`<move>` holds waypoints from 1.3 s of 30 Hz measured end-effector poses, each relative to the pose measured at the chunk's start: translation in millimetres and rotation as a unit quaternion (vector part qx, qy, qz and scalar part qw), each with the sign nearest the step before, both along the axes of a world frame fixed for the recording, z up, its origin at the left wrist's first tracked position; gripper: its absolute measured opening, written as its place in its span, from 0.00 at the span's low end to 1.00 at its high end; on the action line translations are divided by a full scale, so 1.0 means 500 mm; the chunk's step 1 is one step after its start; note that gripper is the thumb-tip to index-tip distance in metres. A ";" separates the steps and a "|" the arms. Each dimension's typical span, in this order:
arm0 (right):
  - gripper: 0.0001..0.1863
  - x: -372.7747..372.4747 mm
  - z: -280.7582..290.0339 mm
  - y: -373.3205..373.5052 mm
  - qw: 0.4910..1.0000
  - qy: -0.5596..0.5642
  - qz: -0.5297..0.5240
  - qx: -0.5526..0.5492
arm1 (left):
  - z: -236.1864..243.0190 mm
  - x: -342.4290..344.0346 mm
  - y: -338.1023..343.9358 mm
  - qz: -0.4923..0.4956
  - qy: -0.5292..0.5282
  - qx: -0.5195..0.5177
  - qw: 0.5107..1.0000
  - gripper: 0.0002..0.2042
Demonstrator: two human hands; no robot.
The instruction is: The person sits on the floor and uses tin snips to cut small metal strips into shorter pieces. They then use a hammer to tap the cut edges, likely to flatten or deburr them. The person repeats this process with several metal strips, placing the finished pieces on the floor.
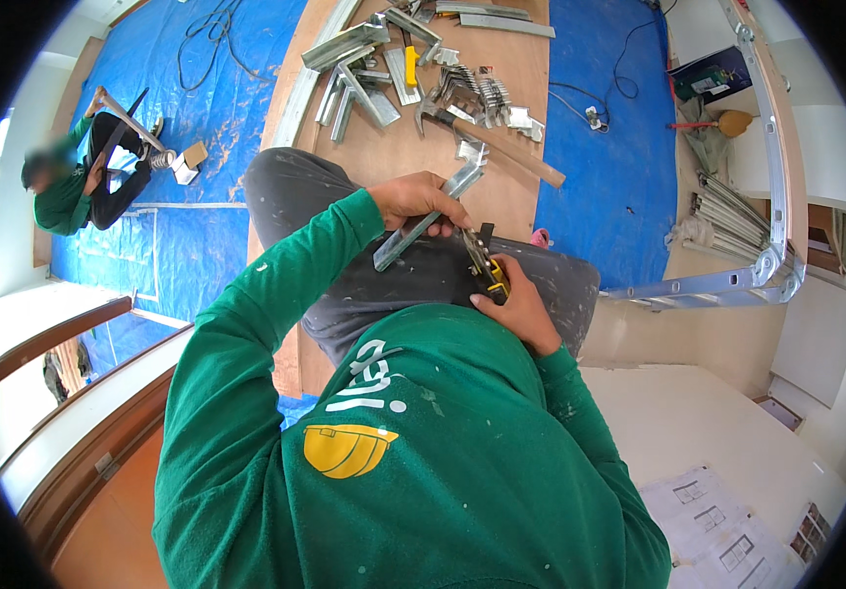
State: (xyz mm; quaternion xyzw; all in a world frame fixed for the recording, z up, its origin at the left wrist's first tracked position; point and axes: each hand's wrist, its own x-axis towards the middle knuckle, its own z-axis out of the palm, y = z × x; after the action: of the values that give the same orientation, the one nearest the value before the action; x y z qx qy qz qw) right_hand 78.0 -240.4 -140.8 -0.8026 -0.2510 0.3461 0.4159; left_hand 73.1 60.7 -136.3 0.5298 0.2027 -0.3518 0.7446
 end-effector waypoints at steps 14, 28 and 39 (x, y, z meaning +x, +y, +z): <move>0.29 -0.015 -0.032 -0.040 0.991 -0.111 -0.001 -0.070 | 0.070 -0.002 -0.027 -0.062 -0.062 0.070 0.994 0.17; 0.20 -0.010 -0.045 -0.035 0.990 -0.134 -0.030 -0.023 | 0.060 -0.060 -0.016 -0.070 -0.168 0.147 0.972 0.30; 0.20 -0.003 -0.041 -0.033 0.990 -0.128 -0.011 -0.065 | 0.048 -0.064 -0.007 -0.075 -0.201 0.173 0.961 0.26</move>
State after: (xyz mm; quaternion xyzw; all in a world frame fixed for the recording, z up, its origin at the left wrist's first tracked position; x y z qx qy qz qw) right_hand 76.7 -256.9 -161.3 -0.8684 -0.2702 0.2518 0.3309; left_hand 40.9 57.1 -112.2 0.7237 0.0663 -0.2526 0.6388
